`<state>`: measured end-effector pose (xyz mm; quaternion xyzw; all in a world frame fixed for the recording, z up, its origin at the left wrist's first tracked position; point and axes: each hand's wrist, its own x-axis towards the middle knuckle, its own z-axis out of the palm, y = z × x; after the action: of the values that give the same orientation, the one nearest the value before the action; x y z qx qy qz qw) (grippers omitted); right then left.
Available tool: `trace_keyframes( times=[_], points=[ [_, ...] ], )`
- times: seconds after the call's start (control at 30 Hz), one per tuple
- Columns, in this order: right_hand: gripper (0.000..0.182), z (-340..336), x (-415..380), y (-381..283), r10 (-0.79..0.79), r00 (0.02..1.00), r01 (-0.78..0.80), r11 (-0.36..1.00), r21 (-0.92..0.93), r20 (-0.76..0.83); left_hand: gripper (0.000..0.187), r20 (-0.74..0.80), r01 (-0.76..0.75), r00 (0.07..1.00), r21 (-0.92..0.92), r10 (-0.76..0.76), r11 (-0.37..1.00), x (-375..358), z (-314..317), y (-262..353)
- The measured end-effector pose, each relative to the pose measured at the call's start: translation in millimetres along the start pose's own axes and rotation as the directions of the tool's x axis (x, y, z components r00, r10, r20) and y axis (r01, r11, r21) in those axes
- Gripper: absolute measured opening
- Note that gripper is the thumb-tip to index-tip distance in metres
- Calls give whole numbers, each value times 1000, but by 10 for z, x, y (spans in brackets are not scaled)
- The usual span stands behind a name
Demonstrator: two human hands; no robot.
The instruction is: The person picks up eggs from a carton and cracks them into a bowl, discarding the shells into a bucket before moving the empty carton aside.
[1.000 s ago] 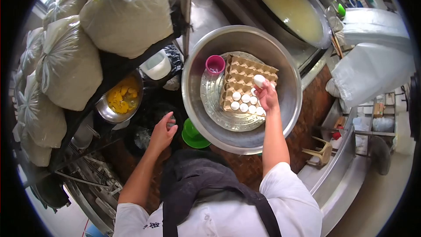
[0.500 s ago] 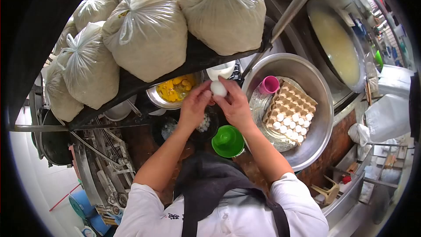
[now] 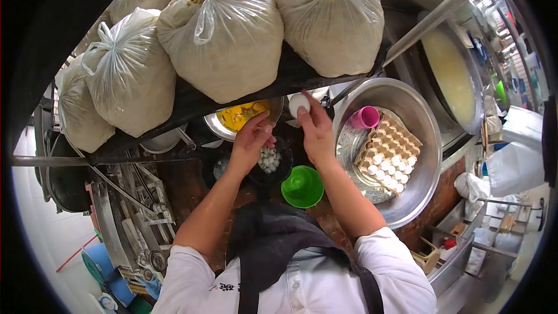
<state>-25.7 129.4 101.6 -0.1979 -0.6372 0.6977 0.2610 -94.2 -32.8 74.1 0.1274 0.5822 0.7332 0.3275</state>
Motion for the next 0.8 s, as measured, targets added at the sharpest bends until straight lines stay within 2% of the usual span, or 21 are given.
trace_keyframes(
  times=[0.03, 0.07, 0.1, 0.2, 0.3, 0.33, 0.37, 0.43, 0.47, 0.5, 0.57, 0.67, 0.73, 0.8],
  points=[
    [45, 14, -44, 74, 192, 979, -200, 964, 175, 66, 48, 28, 13, 1000, -23, -12, 1000, 47, -30, -11],
    [44, 30, -72, 155, 362, 918, -395, 858, 327, 161, 47, 57, 26, 998, -45, -23, 999, 100, -67, -24],
    [39, 59, -54, 279, 418, 874, -483, 802, 351, 247, 48, 75, 27, 997, -15, -25, 1000, 154, -122, -44],
    [36, 143, 193, 644, 522, 742, -652, 709, 270, 421, 50, 109, 33, 993, 110, -45, 993, 343, -371, -113],
    [35, 332, 340, 565, 535, 753, -620, 771, 142, 383, 50, 74, 56, 994, 257, -78, 965, 520, -642, -71],
    [35, 384, 383, 564, 546, 755, -613, 784, 97, 363, 49, 77, 23, 996, 319, -50, 947, 571, -721, -79],
    [31, 394, 436, 649, 533, 749, -590, 806, 33, 393, 48, 84, -10, 996, 378, -23, 926, 636, -805, -129],
    [29, 432, 530, 715, 427, 753, -433, 894, -112, 500, 43, 44, -42, 999, 481, 24, 876, 806, -960, -308],
    [28, 450, 570, 736, 377, 741, -339, 924, -174, 556, 41, 4, -25, 1000, 550, 27, 835, 854, -1033, -399],
    [28, 487, 593, 744, 336, 771, -191, 933, -306, 541, 40, -35, -4, 999, 615, 33, 789, 854, -1016, -365],
    [29, 584, 629, 769, 239, 812, 112, 832, -543, 532, 38, -77, -1, 993, 739, 86, 674, 851, -956, -321],
    [33, 693, 679, 838, 43, 770, 463, 649, -604, 636, 38, -52, -55, 976, 884, 213, 464, 862, -930, -333],
    [32, 765, 658, 886, -18, 827, 446, 631, -635, 562, 39, -2, -96, 958, 940, 285, 328, 884, -950, -381],
    [33, 814, 661, 989, -79, 861, 444, 599, -666, 503, 33, 9, -170, 845, 952, 534, 254, 960, -926, -457]
  ],
)
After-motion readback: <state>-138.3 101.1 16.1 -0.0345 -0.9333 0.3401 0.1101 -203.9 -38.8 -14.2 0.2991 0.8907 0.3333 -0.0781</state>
